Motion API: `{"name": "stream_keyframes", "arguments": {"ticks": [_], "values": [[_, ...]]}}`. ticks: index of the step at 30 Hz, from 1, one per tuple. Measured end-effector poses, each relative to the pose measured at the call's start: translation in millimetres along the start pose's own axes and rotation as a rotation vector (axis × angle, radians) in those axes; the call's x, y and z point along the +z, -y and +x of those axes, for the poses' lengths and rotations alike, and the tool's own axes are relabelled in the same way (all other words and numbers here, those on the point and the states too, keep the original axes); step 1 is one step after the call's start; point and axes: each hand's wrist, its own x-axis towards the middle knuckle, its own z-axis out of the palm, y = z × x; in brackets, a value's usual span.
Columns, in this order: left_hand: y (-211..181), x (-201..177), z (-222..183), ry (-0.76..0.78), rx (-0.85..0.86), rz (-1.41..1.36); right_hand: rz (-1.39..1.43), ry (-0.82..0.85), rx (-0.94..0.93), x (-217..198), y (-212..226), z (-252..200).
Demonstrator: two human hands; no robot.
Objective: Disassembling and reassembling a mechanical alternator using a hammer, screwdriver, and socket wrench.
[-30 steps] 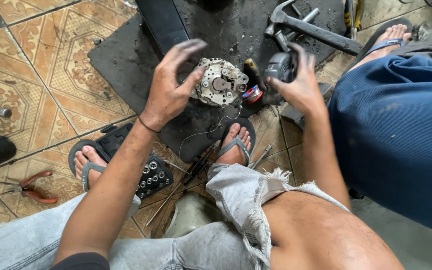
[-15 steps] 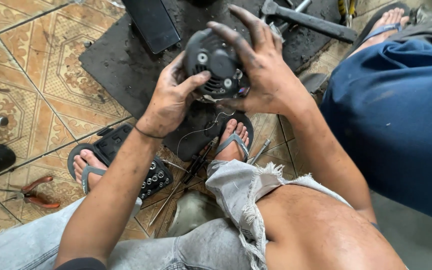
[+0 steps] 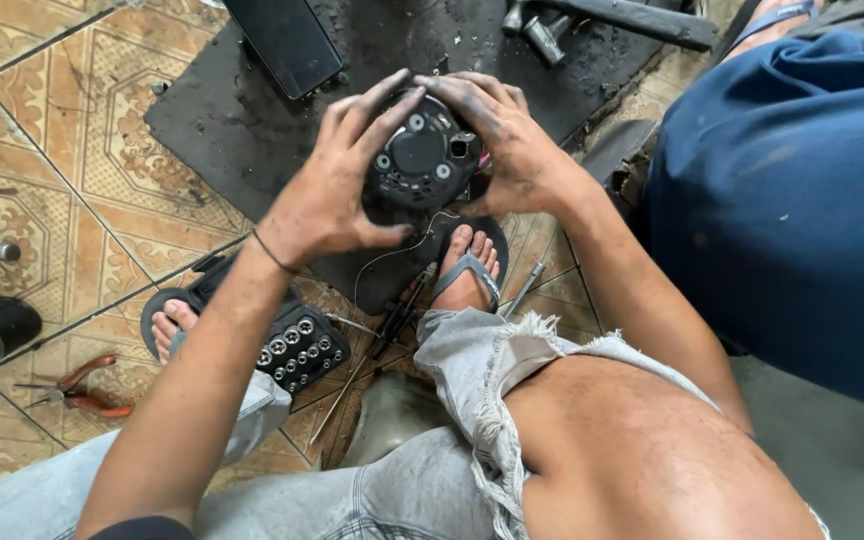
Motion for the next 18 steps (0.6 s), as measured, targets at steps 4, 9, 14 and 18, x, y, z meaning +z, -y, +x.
{"name": "stream_keyframes", "arguments": {"ticks": [4,9,14,18], "values": [[-8.0,-9.5,9.4,0.061,0.044,0.185,0.089,-0.003,0.009,2.4,-7.4,1.5],[-10.6,-12.3,12.1,0.011,0.047,0.249,0.155,0.001,0.004,3.6,-19.5,-4.3],[-17.6,-18.6,9.7,0.032,0.02,0.283,0.413,-0.123,0.039,-7.0,-23.2,-31.8],[-20.1,-17.8,10.2,0.057,0.032,0.259,0.587,-0.305,0.119,18.4,-36.3,-56.1]]}}
